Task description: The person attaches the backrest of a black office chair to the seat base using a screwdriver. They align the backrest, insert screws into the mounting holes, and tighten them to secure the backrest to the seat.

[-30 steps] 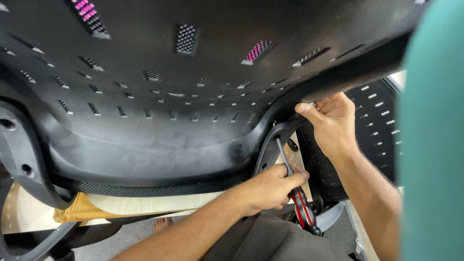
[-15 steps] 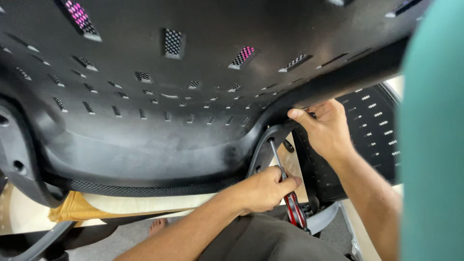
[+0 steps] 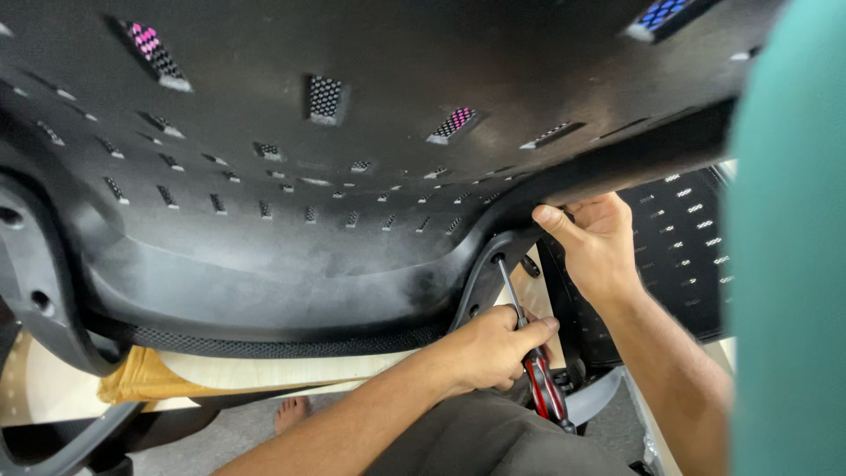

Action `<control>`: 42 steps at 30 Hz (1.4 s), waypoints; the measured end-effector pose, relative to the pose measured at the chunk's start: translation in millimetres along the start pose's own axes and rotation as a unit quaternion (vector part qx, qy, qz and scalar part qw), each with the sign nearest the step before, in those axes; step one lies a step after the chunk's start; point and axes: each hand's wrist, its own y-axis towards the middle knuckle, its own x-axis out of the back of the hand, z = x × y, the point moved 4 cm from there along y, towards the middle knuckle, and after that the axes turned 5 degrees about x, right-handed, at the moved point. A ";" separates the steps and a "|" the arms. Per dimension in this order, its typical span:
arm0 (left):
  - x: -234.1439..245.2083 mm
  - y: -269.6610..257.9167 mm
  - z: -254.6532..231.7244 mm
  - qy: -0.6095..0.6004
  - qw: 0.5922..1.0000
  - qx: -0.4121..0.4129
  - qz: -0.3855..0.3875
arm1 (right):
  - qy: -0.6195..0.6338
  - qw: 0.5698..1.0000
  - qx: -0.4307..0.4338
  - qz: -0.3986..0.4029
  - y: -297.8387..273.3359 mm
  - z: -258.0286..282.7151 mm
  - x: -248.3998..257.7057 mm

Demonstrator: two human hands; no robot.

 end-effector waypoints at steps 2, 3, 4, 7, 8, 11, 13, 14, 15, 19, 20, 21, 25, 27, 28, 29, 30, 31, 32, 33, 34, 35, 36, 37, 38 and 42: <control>0.3 -0.9 -3.6 -0.047 0.998 -0.006 0.049 | 0.011 1.000 0.009 -0.001 1.3 1.2 -0.5; 2.3 -2.7 -4.0 -0.048 0.996 -0.005 0.074 | 0.016 1.000 0.010 -0.002 1.6 1.3 -1.5; 6.3 -5.4 -4.0 -0.048 0.994 -0.004 0.098 | 0.020 1.000 0.011 -0.004 2.1 1.5 -2.2; 15.2 -12.4 -2.8 -0.081 0.982 -0.005 0.173 | 0.018 1.000 0.000 -0.011 2.1 0.3 -2.4; 15.6 -13.9 -0.8 -0.099 0.975 -0.005 0.198 | 0.022 1.000 -0.003 -0.014 1.1 -0.4 -2.7; 16.6 -8.6 10.9 -0.054 0.992 -0.002 0.116 | 0.028 0.999 -0.006 -0.015 0.2 -0.9 -2.7; 12.3 -4.7 17.6 -0.093 0.993 0.003 0.077 | 0.025 1.000 -0.002 -0.013 -0.8 0.2 -3.1; 10.8 -2.4 19.6 -0.112 0.992 0.006 0.058 | 0.026 1.000 -0.004 -0.014 -1.2 0.5 -3.2; 8.5 -0.6 21.4 -0.131 0.990 0.010 0.054 | 0.027 1.000 -0.007 -0.014 -1.0 0.8 -3.3; 1.2 5.5 28.5 -0.172 0.985 0.028 -0.003 | 0.014 1.000 -0.003 -0.016 0.1 1.9 -2.9; 0.8 5.3 30.4 -0.173 0.984 0.033 -0.028 | 0.012 1.000 -0.002 -0.016 -0.5 2.9 -2.9; -1.1 4.9 31.7 -0.176 0.984 0.025 -0.022 | 0.011 1.000 -0.001 -0.016 -1.5 3.5 -2.6; 4.5 3.0 29.7 -0.191 0.979 0.045 0.047 | 0.020 1.000 0.001 -0.013 -1.1 3.8 -4.3; 11.2 -2.0 24.7 -0.246 0.958 0.059 0.138 | 0.033 0.999 -0.002 -0.015 3.4 1.9 -4.8; 13.2 -6.1 21.7 -0.294 0.933 0.055 0.200 | 0.040 0.999 -0.004 -0.016 4.5 1.0 -4.3; 13.2 -10.8 19.7 -0.341 0.902 0.051 0.261 | 0.034 0.999 0.001 -0.015 3.4 0.7 -3.6; 15.0 -13.6 21.7 -0.319 0.911 0.053 0.257 | 0.027 1.000 0.007 -0.013 1.8 0.8 -2.8; 16.4 -16.8 23.4 -0.296 0.920 0.053 0.252 | 0.022 1.000 0.014 -0.011 1.4 1.2 -3.0; 16.8 -18.7 24.0 -0.274 0.928 0.054 0.247 | 0.029 0.999 0.010 -0.013 1.2 0.7 -3.4; 15.2 -19.1 23.2 -0.263 0.933 0.039 0.241 | 0.035 0.999 0.005 -0.015 0.6 0.2 -3.5; 12.0 -18.4 21.8 -0.253 0.938 0.025 0.236 | 0.041 0.999 0.000 -0.017 0.7 -0.6 -4.0; 8.4 -16.5 19.4 -0.241 0.942 0.012 0.231 | 0.039 0.999 0.001 -0.017 0.6 -0.8 -3.9; 8.5 -13.4 20.9 -0.220 0.961 0.032 0.163 | 0.038 0.999 0.002 -0.018 0.8 -0.5 -3.7; 8.2 -12.3 22.9 -0.197 0.975 0.051 0.093 | 0.036 0.999 0.002 -0.019 0.9 0.0 -4.0; 7.8 -11.9 24.4 -0.173 0.982 0.070 0.023 | 0.034 0.999 0.002 -0.018 0.2 1.2 -4.4; -4.2 -11.7 23.5 -0.194 0.977 0.048 -0.080 | 0.010 1.000 -0.001 -0.015 -3.9 5.7 -5.9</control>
